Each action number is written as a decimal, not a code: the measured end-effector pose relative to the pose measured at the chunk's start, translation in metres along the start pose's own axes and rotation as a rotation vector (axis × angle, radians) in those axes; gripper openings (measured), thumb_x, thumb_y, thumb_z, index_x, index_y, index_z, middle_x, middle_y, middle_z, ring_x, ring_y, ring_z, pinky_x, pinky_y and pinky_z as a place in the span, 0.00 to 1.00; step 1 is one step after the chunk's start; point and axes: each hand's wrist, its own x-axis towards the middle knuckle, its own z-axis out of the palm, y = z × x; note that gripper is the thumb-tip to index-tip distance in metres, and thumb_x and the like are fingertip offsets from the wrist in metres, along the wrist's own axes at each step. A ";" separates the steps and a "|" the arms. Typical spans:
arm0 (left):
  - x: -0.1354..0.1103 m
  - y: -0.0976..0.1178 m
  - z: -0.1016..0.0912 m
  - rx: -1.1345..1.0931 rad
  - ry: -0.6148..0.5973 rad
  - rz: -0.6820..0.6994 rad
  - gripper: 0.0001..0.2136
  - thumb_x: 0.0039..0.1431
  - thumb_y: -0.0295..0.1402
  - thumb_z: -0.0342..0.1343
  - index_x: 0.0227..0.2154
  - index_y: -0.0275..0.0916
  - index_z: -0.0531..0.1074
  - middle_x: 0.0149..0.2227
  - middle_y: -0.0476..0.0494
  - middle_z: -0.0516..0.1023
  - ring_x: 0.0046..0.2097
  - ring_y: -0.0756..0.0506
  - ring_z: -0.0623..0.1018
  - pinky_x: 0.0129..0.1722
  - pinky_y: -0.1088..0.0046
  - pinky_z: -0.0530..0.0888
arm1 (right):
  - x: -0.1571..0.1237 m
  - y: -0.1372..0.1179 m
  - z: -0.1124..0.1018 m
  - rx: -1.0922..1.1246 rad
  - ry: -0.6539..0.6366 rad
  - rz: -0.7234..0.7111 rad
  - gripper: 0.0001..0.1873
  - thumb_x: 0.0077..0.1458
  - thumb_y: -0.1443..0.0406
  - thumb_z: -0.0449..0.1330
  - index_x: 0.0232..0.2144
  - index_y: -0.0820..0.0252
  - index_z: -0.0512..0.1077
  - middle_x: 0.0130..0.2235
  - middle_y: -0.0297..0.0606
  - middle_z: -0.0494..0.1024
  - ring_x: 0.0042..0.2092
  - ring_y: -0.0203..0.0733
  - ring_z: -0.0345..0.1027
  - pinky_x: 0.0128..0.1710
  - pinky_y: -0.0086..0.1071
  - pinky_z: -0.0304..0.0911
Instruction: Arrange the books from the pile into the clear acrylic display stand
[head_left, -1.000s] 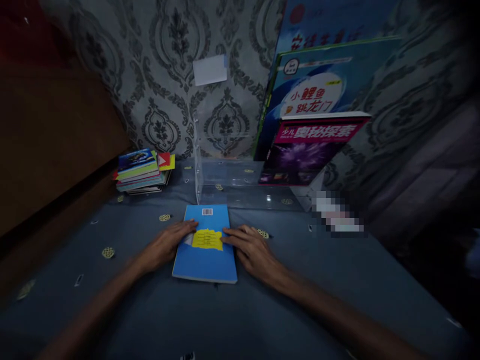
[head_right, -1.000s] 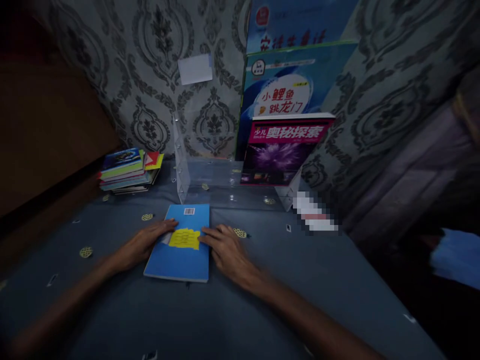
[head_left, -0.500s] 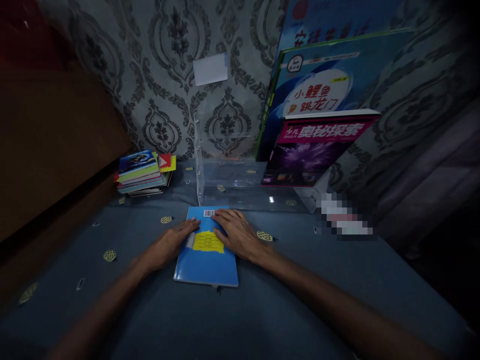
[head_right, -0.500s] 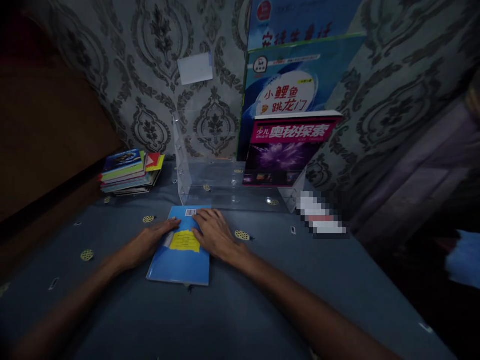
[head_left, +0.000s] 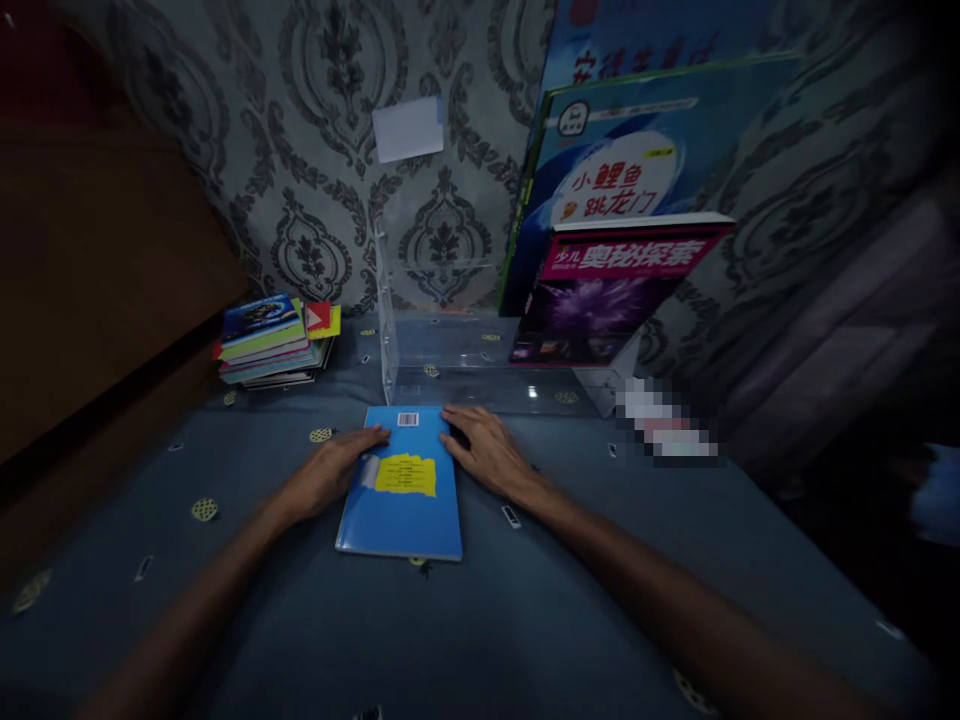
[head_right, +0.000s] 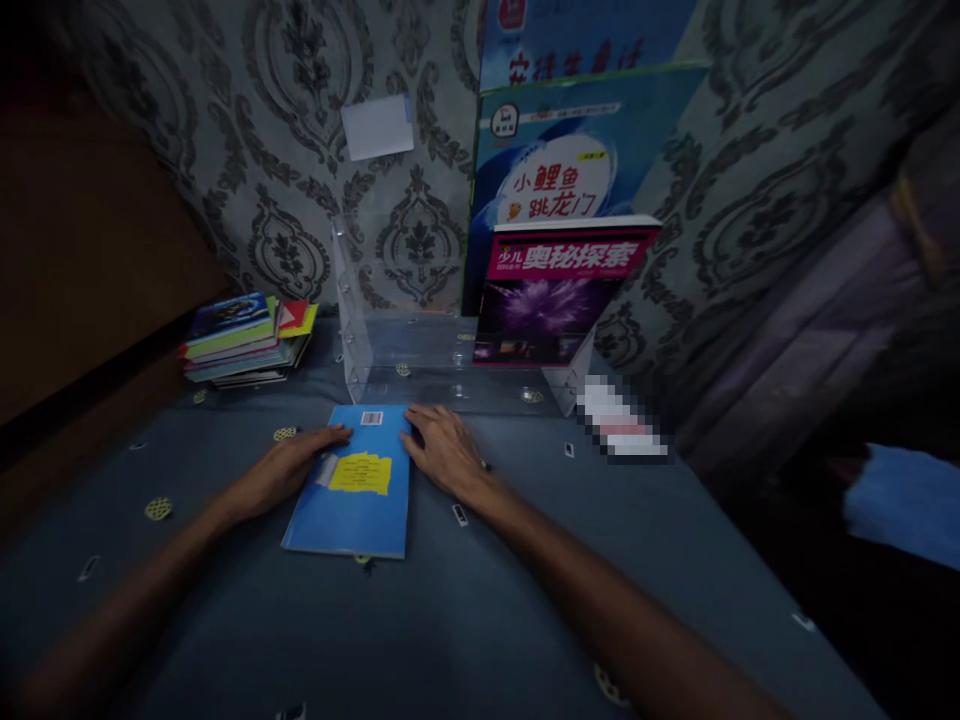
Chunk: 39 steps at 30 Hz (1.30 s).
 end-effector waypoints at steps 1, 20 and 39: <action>0.002 0.003 -0.001 0.020 0.014 -0.015 0.21 0.66 0.29 0.42 0.60 0.42 0.65 0.61 0.44 0.70 0.62 0.43 0.69 0.62 0.60 0.66 | -0.001 0.002 -0.001 0.018 0.003 0.009 0.22 0.63 0.60 0.54 0.56 0.62 0.71 0.58 0.48 0.74 0.59 0.53 0.64 0.59 0.50 0.57; 0.086 0.043 0.034 0.212 0.001 0.180 0.22 0.63 0.22 0.44 0.58 0.38 0.66 0.59 0.39 0.72 0.58 0.41 0.71 0.59 0.57 0.67 | -0.001 0.017 0.005 0.095 0.068 -0.004 0.20 0.61 0.69 0.53 0.53 0.61 0.73 0.50 0.44 0.79 0.53 0.48 0.68 0.55 0.43 0.61; -0.021 0.083 0.028 0.053 -0.165 0.290 0.23 0.67 0.24 0.44 0.61 0.49 0.64 0.64 0.45 0.66 0.66 0.42 0.63 0.66 0.50 0.58 | -0.008 0.006 0.006 -0.010 0.114 -0.094 0.18 0.61 0.67 0.53 0.51 0.64 0.74 0.53 0.48 0.76 0.53 0.52 0.66 0.55 0.48 0.61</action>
